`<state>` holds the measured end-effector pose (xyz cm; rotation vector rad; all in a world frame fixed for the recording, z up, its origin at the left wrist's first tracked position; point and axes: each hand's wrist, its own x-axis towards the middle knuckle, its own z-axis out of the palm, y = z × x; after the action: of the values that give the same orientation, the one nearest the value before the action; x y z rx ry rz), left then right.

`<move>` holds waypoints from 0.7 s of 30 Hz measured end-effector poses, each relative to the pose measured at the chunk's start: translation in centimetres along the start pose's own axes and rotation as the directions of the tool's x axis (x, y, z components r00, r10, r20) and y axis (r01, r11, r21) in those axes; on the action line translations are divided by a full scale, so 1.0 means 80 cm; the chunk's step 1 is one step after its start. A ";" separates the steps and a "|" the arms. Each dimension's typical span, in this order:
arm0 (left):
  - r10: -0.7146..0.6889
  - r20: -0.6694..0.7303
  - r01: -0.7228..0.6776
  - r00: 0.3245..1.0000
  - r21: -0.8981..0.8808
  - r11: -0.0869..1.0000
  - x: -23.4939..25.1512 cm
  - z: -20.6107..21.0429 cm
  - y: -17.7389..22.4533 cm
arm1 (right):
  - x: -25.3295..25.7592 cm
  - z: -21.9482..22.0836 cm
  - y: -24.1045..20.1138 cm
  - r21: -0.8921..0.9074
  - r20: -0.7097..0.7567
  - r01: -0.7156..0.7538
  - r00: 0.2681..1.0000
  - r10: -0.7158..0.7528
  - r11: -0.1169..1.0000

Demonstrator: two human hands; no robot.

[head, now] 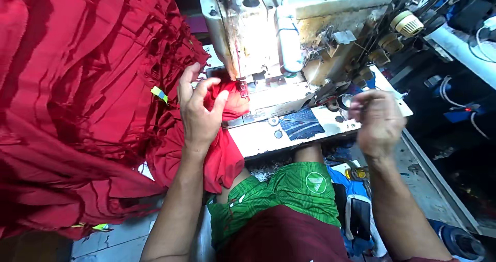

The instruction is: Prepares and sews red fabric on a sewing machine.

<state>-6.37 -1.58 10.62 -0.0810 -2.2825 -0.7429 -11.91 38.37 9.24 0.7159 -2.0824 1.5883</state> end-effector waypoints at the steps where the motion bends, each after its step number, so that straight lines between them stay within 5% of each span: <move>1: -0.054 0.021 0.053 0.998 0.029 0.998 0.011 0.000 0.000 | 0.009 -0.014 0.002 0.062 -0.067 0.051 0.997 -0.047 0.997; 4: -0.209 0.185 0.185 0.960 0.138 0.973 0.043 0.006 -0.001 | 0.042 -0.058 0.002 -0.013 -0.264 0.115 0.958 -0.114 0.993; 9: -0.335 0.359 0.191 0.871 0.381 0.905 0.074 0.015 0.004 | 0.138 -0.105 0.026 0.067 -0.542 -0.069 0.835 0.094 0.995; 13: -0.304 0.404 0.157 0.863 0.358 0.920 0.083 0.024 0.005 | 0.202 -0.112 0.063 0.333 -0.194 -0.178 0.948 0.252 0.926; 16: -0.235 0.310 0.129 0.921 0.328 0.936 0.067 0.040 0.000 | 0.223 -0.110 0.081 0.476 0.054 -0.267 0.960 0.275 0.838; 21: -0.163 0.203 0.082 0.965 0.359 0.930 0.049 0.052 -0.002 | 0.231 -0.111 0.103 0.494 0.058 -0.212 0.976 0.212 0.843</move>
<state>-11.90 -0.07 10.79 0.1518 -2.6279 -0.3948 -31.27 46.02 16.65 0.6582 -1.8044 2.2978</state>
